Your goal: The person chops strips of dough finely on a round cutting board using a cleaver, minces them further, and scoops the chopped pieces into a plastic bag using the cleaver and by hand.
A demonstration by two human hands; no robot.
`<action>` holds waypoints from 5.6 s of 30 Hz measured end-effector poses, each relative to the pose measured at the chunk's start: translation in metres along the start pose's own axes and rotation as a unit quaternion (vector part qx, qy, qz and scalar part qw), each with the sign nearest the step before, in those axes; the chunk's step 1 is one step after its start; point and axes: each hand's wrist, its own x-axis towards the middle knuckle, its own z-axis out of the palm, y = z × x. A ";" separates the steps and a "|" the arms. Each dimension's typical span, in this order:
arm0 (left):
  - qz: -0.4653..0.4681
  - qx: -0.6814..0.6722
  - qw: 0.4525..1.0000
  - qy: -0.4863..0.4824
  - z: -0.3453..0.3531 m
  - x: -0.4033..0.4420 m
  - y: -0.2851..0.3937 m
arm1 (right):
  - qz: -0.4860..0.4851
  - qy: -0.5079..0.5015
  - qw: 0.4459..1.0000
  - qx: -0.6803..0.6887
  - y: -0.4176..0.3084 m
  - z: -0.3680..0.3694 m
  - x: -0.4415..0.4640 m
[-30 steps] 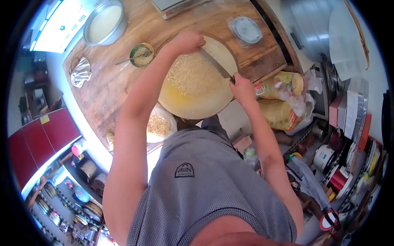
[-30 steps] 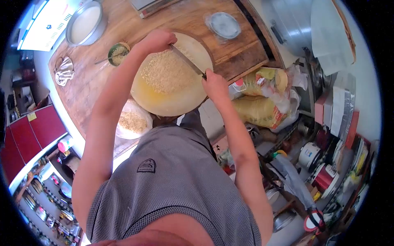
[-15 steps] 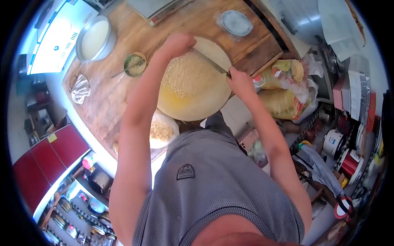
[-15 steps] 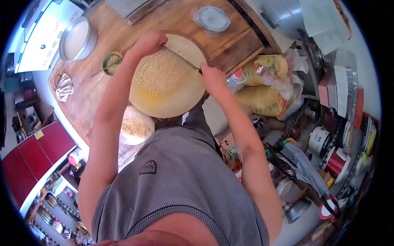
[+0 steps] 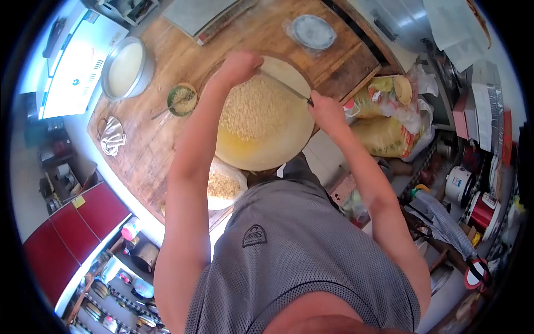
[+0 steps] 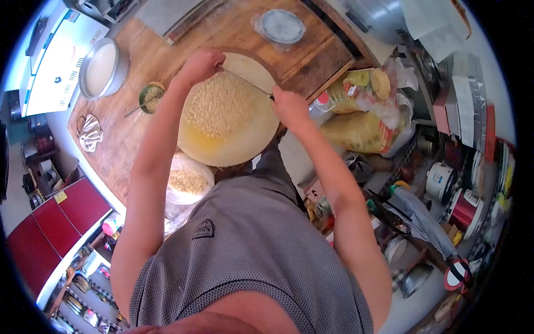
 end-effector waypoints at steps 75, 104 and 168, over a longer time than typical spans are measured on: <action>-0.524 0.017 0.842 0.123 0.058 -0.132 0.211 | -0.485 -0.010 0.869 -0.099 0.017 -0.014 0.116; -0.591 0.054 0.787 0.170 0.050 -0.118 0.232 | -0.563 0.006 0.819 -0.113 -0.010 -0.014 0.156; -0.648 0.062 0.738 0.178 0.034 -0.130 0.151 | -0.590 0.024 0.801 -0.101 -0.080 0.004 0.225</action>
